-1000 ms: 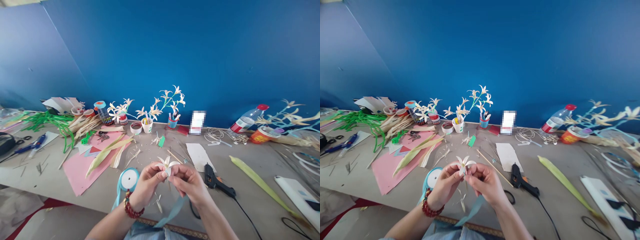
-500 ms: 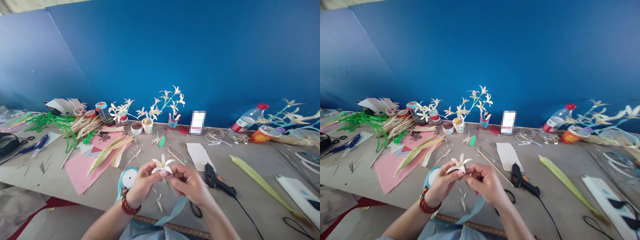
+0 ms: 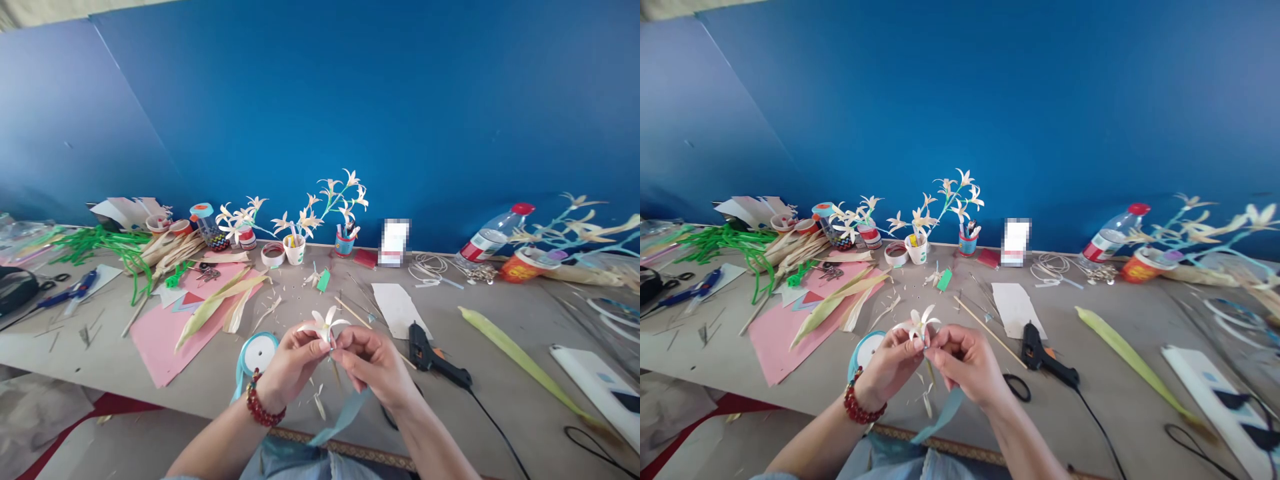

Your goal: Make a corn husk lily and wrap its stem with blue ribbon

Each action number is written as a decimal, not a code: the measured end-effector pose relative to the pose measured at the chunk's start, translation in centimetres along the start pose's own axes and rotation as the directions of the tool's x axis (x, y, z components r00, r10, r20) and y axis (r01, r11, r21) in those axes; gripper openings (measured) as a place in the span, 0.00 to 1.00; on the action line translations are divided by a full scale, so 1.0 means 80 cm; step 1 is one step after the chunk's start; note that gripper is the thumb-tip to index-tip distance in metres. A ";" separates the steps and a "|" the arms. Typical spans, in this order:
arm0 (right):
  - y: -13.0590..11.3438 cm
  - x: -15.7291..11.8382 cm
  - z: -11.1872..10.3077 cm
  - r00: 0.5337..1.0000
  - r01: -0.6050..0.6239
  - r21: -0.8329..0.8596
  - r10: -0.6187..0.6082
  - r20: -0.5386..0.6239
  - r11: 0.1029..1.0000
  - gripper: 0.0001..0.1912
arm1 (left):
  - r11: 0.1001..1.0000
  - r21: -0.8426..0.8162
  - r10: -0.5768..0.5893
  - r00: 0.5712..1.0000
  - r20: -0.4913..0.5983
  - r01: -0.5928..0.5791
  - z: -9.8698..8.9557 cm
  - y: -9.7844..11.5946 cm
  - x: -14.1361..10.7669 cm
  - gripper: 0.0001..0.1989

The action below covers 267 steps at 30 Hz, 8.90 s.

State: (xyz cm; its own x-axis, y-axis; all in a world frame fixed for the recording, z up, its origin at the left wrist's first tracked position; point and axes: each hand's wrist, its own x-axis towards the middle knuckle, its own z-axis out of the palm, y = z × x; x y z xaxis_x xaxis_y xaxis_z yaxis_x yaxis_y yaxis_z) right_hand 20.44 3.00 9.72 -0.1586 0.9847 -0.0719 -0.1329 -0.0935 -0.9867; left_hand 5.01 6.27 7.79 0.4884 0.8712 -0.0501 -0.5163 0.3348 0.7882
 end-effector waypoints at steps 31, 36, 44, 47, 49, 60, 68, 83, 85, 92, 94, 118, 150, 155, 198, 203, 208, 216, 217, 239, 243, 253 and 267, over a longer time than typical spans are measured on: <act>0.010 -0.014 0.004 0.997 0.068 -0.160 -0.070 -0.008 0.985 0.13 | 0.997 0.047 0.066 0.996 -0.065 -0.063 -0.006 -0.005 -0.018 0.12; 0.012 -0.023 0.009 0.976 0.174 -0.378 -0.211 -0.060 0.909 0.08 | 0.979 0.154 0.149 0.984 -0.099 -0.133 -0.012 -0.013 -0.024 0.08; 0.002 -0.016 0.002 0.998 0.019 -0.267 -0.002 0.062 0.964 0.11 | 0.986 0.127 0.111 0.993 -0.042 -0.105 -0.018 -0.004 -0.024 0.06; 0.006 -0.013 0.000 0.994 -0.033 -0.162 0.049 0.094 0.986 0.12 | 0.995 0.086 0.056 0.998 0.001 -0.056 -0.019 -0.001 -0.022 0.08; 0.010 -0.012 0.001 0.992 -0.070 -0.072 0.077 0.101 0.995 0.14 | 0.999 0.039 0.021 0.999 0.029 -0.022 -0.019 0.001 -0.020 0.09; 0.019 -0.015 0.011 0.999 0.000 0.017 -0.001 0.036 1.000 0.14 | 1.000 -0.003 0.024 0.999 0.049 -0.024 -0.019 -0.012 -0.023 0.10; 0.017 -0.029 0.014 0.990 0.126 -0.231 -0.138 -0.037 0.965 0.11 | 0.978 0.143 0.162 0.985 -0.056 -0.153 -0.018 -0.017 -0.033 0.07; 0.027 -0.027 0.011 0.991 -0.081 0.077 0.073 0.110 0.994 0.18 | 0.999 -0.028 -0.031 0.996 0.078 0.034 -0.014 -0.008 -0.035 0.09; 0.028 -0.027 0.012 0.993 -0.068 0.082 0.059 0.103 0.994 0.18 | 0.998 -0.034 -0.046 0.994 0.095 0.050 -0.015 -0.011 -0.034 0.11; 0.027 -0.033 0.018 0.998 0.065 -0.110 -0.067 -0.015 0.992 0.12 | 0.996 0.045 0.079 0.997 -0.018 -0.078 -0.015 -0.022 -0.040 0.08; 0.027 -0.035 0.020 0.989 0.129 -0.218 -0.142 -0.046 0.967 0.11 | 0.990 0.091 0.111 0.992 -0.060 -0.105 -0.012 -0.022 -0.042 0.08; 0.028 -0.033 0.013 1.000 0.010 -0.046 -0.011 -0.004 0.999 0.14 | 0.996 0.076 0.055 0.998 -0.044 -0.051 -0.015 -0.020 -0.037 0.09; 0.039 -0.040 -0.001 0.986 0.158 -0.285 -0.165 -0.001 0.946 0.13 | 0.884 0.438 0.176 0.984 0.008 -0.162 -0.014 -0.016 -0.044 0.07; 0.037 -0.043 -0.004 0.990 0.138 -0.286 -0.137 0.023 0.948 0.12 | 0.842 0.507 0.190 0.981 0.041 -0.185 -0.011 -0.012 -0.046 0.07; 0.028 -0.041 -0.002 0.996 0.000 -0.219 0.020 0.090 0.976 0.09 | 0.767 0.622 0.119 0.988 0.098 -0.154 -0.021 0.002 -0.049 0.12; 0.024 -0.040 0.000 0.998 0.028 -0.238 -0.014 0.061 0.971 0.10 | 0.755 0.637 0.120 0.988 0.095 -0.153 -0.021 0.005 -0.045 0.12; 0.029 -0.041 0.000 0.998 0.049 -0.233 -0.059 -0.038 0.971 0.10 | 0.783 0.601 0.153 0.986 0.070 -0.164 -0.020 0.003 -0.042 0.11; 0.039 -0.040 -0.004 0.996 0.042 -0.133 -0.051 -0.070 0.990 0.15 | 0.825 0.546 0.149 0.988 0.032 -0.142 -0.026 -0.002 -0.038 0.09; 0.039 -0.039 -0.004 0.997 0.037 -0.107 -0.045 -0.066 0.994 0.16 | 0.829 0.540 0.154 0.987 0.032 -0.147 -0.025 -0.002 -0.037 0.09; 0.034 -0.038 -0.005 0.992 0.098 -0.257 -0.116 -0.055 0.961 0.09 | 0.769 0.635 0.101 0.995 -0.007 -0.074 -0.027 -0.012 -0.031 0.12; 0.034 -0.040 -0.003 0.983 0.109 -0.287 -0.147 -0.112 0.952 0.06 | 0.777 0.629 0.075 0.996 -0.036 -0.036 -0.025 -0.010 -0.030 0.14; 0.032 -0.060 0.010 0.835 0.387 -0.659 -0.549 -0.047 0.645 0.05 | 0.837 0.536 0.187 0.979 -0.087 -0.112 -0.019 -0.017 -0.028 0.13; 0.059 -0.083 0.040 0.645 0.764 -0.582 -0.361 0.674 0.278 0.19 | 0.892 0.319 0.368 0.924 -0.101 -0.321 -0.026 -0.031 -0.019 0.15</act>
State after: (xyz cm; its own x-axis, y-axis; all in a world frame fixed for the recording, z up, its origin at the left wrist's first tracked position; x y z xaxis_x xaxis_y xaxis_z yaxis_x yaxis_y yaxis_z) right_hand 17.71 -4.46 5.98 -0.7133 0.5697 0.4082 0.4115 0.8119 -0.4141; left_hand 4.09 4.84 4.64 0.1901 0.9648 0.1819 -0.3930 -0.0950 0.9146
